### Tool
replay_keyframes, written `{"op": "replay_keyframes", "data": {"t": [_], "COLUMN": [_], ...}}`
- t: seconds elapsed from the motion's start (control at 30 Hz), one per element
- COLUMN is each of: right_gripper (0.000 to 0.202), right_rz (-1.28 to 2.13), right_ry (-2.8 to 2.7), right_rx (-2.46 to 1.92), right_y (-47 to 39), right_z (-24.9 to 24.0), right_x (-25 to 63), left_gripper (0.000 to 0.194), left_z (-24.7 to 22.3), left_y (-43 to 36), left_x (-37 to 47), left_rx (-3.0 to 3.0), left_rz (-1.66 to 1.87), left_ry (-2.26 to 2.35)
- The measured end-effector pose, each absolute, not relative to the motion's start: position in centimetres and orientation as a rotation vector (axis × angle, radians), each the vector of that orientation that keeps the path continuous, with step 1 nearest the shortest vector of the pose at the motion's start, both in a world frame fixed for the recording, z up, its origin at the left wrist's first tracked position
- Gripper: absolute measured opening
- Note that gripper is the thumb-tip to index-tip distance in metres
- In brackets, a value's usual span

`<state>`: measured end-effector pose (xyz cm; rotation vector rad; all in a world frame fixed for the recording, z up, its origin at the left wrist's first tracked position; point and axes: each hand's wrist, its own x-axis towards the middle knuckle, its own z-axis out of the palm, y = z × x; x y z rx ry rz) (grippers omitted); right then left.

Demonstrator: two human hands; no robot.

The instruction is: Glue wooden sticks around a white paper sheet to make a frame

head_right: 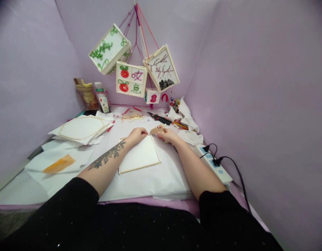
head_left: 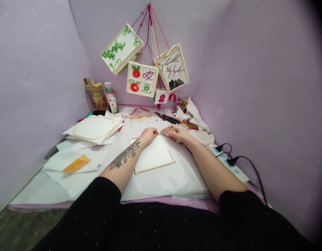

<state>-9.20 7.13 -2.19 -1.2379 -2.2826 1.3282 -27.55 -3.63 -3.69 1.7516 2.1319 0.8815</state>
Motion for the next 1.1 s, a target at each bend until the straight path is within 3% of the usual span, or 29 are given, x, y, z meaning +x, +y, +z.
{"op": "replay_keyframes", "data": {"t": [1.1], "right_gripper": [0.024], "right_rz": [1.406], "right_ry": [-2.242], "right_rx": [-1.193], "right_y": [6.96], "right_z": [-2.21], "right_x": [-8.95], "left_gripper": [0.021], "left_z": [-3.63], "left_y": [-3.69], "left_x": [-27.44], "left_rx": [1.753], "left_rz": [0.886], "left_ry": [2.130]}}
